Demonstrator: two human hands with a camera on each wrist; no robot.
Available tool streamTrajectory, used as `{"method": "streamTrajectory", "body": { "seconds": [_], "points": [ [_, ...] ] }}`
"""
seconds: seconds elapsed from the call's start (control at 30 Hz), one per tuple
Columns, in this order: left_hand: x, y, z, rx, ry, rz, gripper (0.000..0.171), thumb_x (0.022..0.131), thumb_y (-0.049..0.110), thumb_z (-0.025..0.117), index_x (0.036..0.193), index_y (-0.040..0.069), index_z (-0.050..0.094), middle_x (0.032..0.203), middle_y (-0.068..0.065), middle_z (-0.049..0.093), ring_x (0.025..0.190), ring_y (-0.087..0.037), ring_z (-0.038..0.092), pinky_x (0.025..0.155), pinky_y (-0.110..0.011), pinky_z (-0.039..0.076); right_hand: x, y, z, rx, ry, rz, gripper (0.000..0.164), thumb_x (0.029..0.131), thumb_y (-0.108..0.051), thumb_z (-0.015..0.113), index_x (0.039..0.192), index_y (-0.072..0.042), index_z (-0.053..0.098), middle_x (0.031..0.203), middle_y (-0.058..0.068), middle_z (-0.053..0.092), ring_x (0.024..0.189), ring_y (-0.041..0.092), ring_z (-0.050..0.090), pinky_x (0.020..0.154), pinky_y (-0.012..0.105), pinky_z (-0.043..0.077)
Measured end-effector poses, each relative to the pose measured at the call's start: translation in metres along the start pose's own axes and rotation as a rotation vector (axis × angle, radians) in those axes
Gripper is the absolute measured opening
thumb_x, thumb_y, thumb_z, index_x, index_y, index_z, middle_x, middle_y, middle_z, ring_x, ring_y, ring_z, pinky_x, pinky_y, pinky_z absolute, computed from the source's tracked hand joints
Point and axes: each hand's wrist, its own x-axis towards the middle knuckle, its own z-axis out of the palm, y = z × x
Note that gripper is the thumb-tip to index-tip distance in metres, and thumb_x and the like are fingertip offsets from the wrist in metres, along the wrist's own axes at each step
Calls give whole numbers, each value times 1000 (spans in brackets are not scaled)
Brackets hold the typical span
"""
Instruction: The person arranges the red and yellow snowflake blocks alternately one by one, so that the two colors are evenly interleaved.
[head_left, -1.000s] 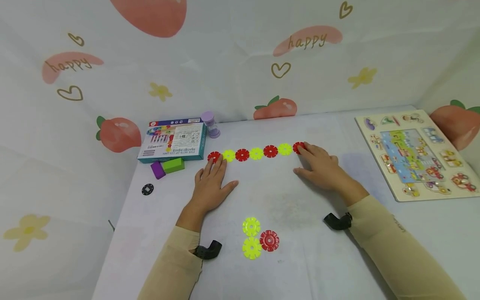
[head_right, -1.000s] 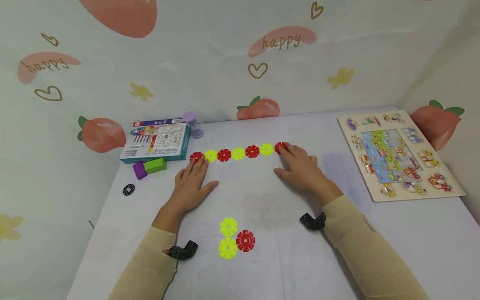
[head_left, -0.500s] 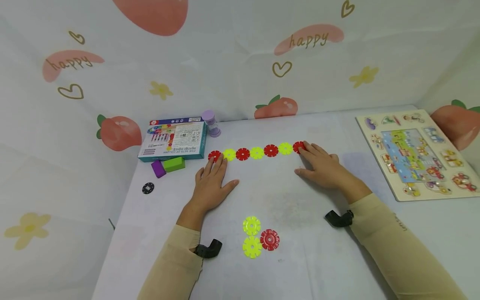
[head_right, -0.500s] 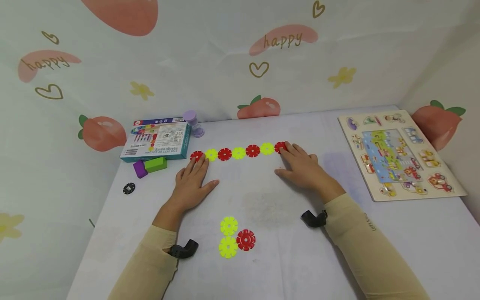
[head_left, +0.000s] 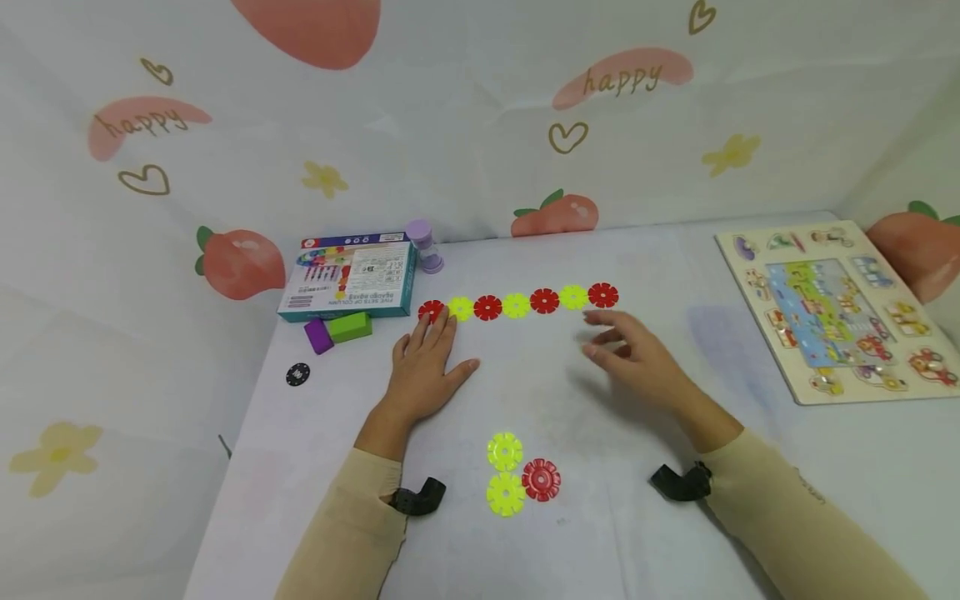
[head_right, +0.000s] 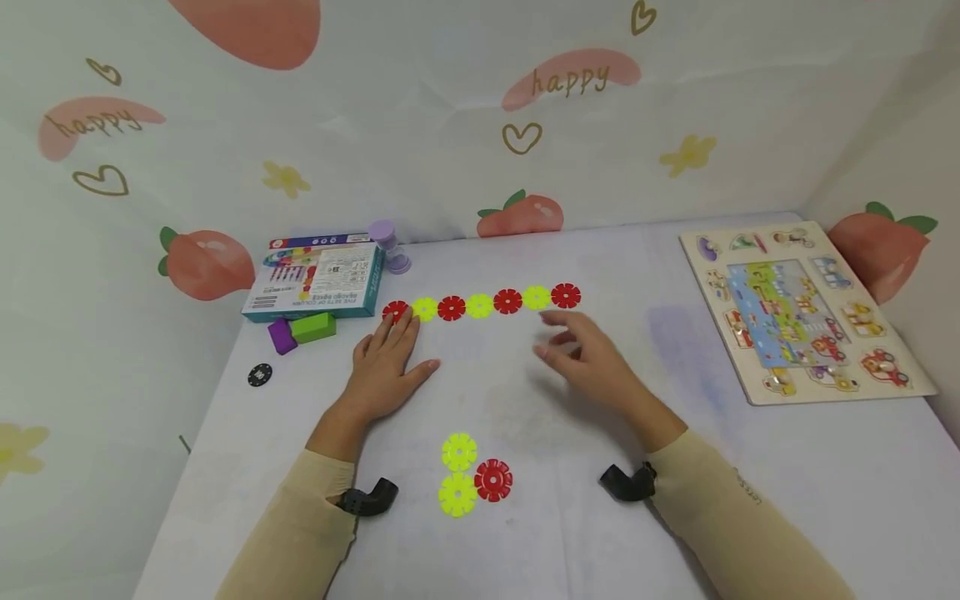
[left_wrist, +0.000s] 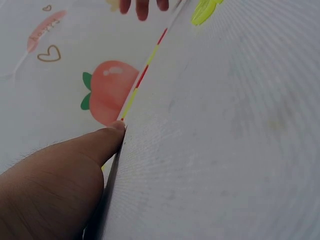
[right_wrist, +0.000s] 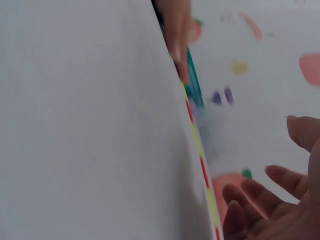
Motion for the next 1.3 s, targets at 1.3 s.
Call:
{"method": "streamTrajectory", "body": {
  "seconds": [1.3],
  "points": [
    [1,0,2,3,2,-4,88,87,71,41,155,22,15,160,3,5,144,-23,-6,109,-56,3,8,6,2,47,134,123,26,97,-21,58,122,-21,64,117,-5,60,92,18,57,73,38,50]
  ]
}}
